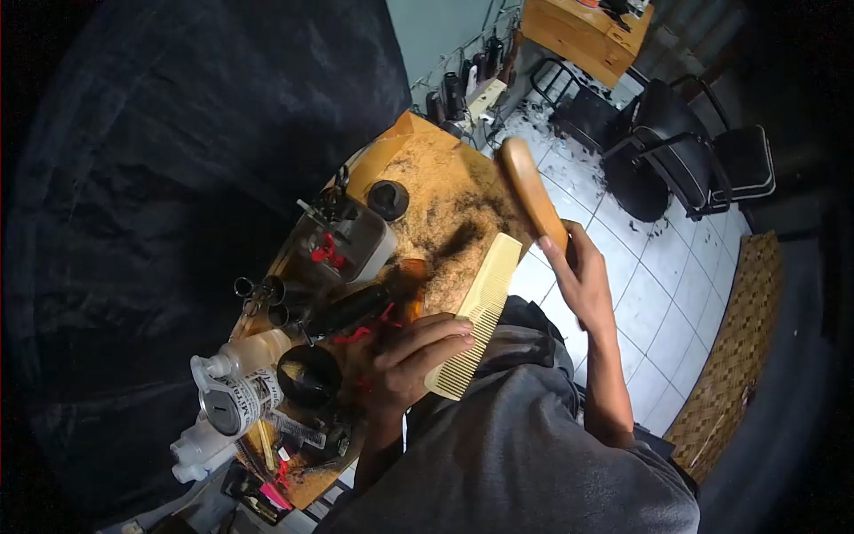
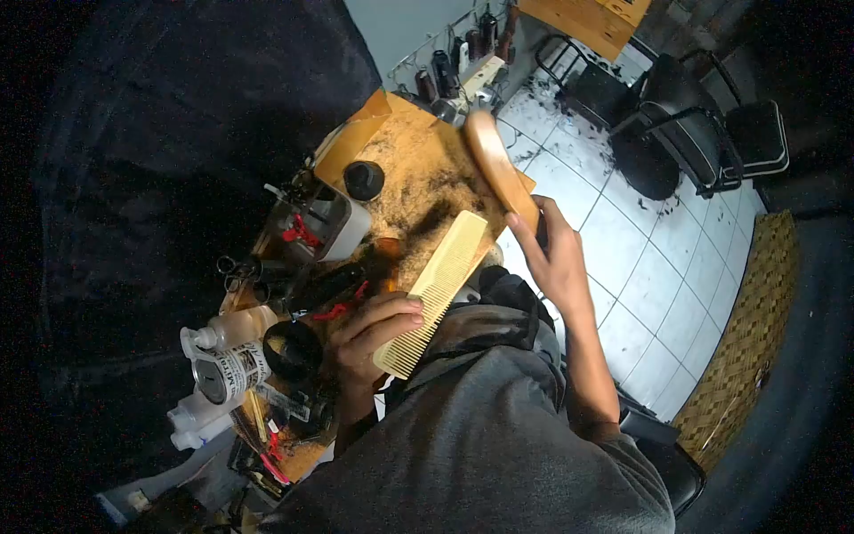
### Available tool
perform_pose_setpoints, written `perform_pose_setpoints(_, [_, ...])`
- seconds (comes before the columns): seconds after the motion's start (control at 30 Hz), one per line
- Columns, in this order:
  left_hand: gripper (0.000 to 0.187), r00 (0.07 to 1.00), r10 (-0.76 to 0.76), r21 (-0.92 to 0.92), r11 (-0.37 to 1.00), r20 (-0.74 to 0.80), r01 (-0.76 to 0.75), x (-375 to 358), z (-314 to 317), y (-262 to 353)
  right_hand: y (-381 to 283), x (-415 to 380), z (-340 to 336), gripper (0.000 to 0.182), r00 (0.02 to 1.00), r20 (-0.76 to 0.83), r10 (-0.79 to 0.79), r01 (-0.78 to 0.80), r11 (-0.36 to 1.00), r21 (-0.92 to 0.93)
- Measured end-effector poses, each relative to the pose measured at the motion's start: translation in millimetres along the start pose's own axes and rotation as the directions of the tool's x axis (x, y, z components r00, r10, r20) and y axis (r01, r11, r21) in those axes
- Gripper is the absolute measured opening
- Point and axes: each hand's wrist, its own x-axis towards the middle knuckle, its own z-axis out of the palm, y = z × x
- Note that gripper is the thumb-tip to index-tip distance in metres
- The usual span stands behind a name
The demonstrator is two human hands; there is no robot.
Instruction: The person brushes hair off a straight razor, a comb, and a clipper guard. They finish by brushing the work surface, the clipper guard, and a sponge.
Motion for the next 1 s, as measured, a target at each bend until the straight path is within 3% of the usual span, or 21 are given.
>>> perform_pose_setpoints(0.03, [0.027, 1.0, 0.004, -0.01, 1.0, 0.008, -0.004, -0.8, 3.4, 0.4, -1.7, -0.4, 2.0, 0.043, 0.997, -0.032, 0.063, -0.058, 0.986, 0.154])
perform_pose_setpoints(0.07, [0.027, 1.0, 0.008, -0.025, 1.0, 0.025, -0.008, -1.5, 7.1, -0.2, -8.3, -5.0, 2.9, 0.045, 0.984, 0.054, 0.17, -0.177, 0.904, 0.389])
perform_pose_setpoints(0.17, [0.03, 0.995, 0.07, -0.054, 0.996, 0.066, -0.067, -0.6, 10.5, -2.4, -17.0, -10.4, 8.5, 0.044, 0.969, 0.208, 0.134, -0.243, 0.675, 0.697])
perform_pose_setpoints(0.23, [0.033, 0.988, 0.128, -0.074, 0.99, 0.091, -0.121, -1.6, 12.5, -0.9, -22.2, -10.2, 17.3, 0.043, 0.968, 0.196, 0.156, -0.25, 0.638, 0.728])
perform_pose_setpoints(0.3, [0.033, 0.996, -0.089, -0.086, 0.992, -0.007, 0.088, -4.9, 15.7, 4.2, -31.7, -10.4, 20.9, 0.04, 0.964, 0.201, 0.173, -0.265, 0.577, 0.773])
perform_pose_setpoints(0.33, [0.033, 0.996, -0.089, -0.082, 0.993, -0.008, 0.088, -3.3, 18.9, 5.8, -31.8, -12.3, 24.5, 0.036, 0.955, 0.216, 0.205, -0.294, 0.535, 0.792])
perform_pose_setpoints(0.37, [0.039, 0.982, -0.183, -0.218, 0.962, -0.056, 0.167, -0.8, 23.8, 7.8, -31.6, -14.8, 29.5, 0.036, 0.954, 0.219, 0.203, -0.295, 0.533, 0.793])
perform_pose_setpoints(0.43, [0.051, 0.922, -0.372, -0.486, 0.829, -0.111, 0.276, 4.5, 33.3, 10.0, -33.2, -18.2, 38.9, 0.028, 0.955, 0.194, 0.226, -0.272, 0.402, 0.874])
perform_pose_setpoints(0.47, [0.051, 0.866, -0.5, -0.62, 0.682, -0.009, 0.388, -5.1, 38.9, 1.8, -36.5, -20.1, 42.4, 0.021, 0.958, 0.17, 0.229, -0.248, 0.372, 0.895])
perform_pose_setpoints(0.5, [0.049, 0.776, -0.626, -0.837, 0.384, 0.074, 0.39, -6.0, 46.4, 7.2, -42.0, -21.0, 47.2, 0.016, 0.964, 0.11, 0.244, -0.189, 0.332, 0.924])
perform_pose_setpoints(0.53, [0.047, 0.898, -0.44, -0.572, 0.744, -0.031, 0.345, -11.1, 58.2, -5.7, -40.7, -22.6, 50.0, 0.016, 0.967, 0.093, 0.238, -0.174, 0.347, 0.922])
perform_pose_setpoints(0.57, [0.045, 0.977, -0.208, -0.207, 0.959, -0.043, 0.195, -13.6, 67.0, -17.0, -38.9, -23.4, 52.7, 0.017, 0.97, 0.077, 0.232, -0.16, 0.362, 0.919])
perform_pose_setpoints(0.6, [0.04, 0.897, -0.439, -0.531, 0.748, 0.053, 0.397, -26.6, 69.5, -12.4, -39.4, -22.9, 54.4, 0.017, 0.97, 0.079, 0.231, -0.161, 0.362, 0.918])
perform_pose_setpoints(0.7, [0.031, 0.758, -0.604, -0.516, 0.58, 0.247, 0.63, -35.9, 69.1, -18.5, -39.7, -23.3, 54.0, 0.018, 0.964, -0.002, 0.267, -0.108, 0.394, 0.913])
perform_pose_setpoints(0.77, [0.029, 0.728, -0.675, -0.703, 0.46, 0.12, 0.543, -6.9, 59.9, 0.5, -36.2, -24.7, 45.6, 0.02, 0.982, 0.041, 0.182, -0.144, 0.596, 0.79])
perform_pose_setpoints(0.8, [0.026, 0.733, -0.676, -0.609, 0.552, 0.072, 0.569, -7.8, 59.6, -7.1, -23.0, -21.6, 51.5, 0.023, 0.99, -0.133, 0.041, 0.053, 0.772, 0.633])
perform_pose_setpoints(0.83, [0.026, 0.732, -0.677, -0.609, 0.552, 0.071, 0.569, -14.4, 59.4, -17.6, -16.6, -20.4, 45.6, 0.029, 0.998, -0.049, 0.025, 0.006, 0.843, 0.537])
perform_pose_setpoints(0.9, [0.023, 0.77, -0.632, -0.386, 0.734, -0.086, 0.559, -10.4, 51.4, -24.9, -27.2, -21.7, 31.9, 0.032, 0.976, 0.108, 0.188, -0.217, 0.843, 0.492])
perform_pose_setpoints(0.93, [0.022, 0.878, -0.443, -0.144, 0.895, -0.18, 0.422, 2.2, 42.7, -11.1, -30.6, -24.0, 31.3, 0.033, 0.982, 0.123, 0.146, -0.184, 0.898, 0.399])
perform_pose_setpoints(0.97, [0.022, 0.878, -0.444, -0.143, 0.895, -0.181, 0.423, 6.7, 38.4, -9.3, -34.0, -27.7, 31.9, 0.033, 0.985, 0.139, 0.106, -0.144, 0.942, 0.302])
perform_pose_setpoints(1.0, [0.021, 0.917, -0.367, 0.019, 0.927, -0.155, 0.374, 9.5, 35.3, -8.6, -38.2, -31.6, 33.2, 0.031, 0.995, 0.098, 0.005, -0.023, 0.983, 0.181])
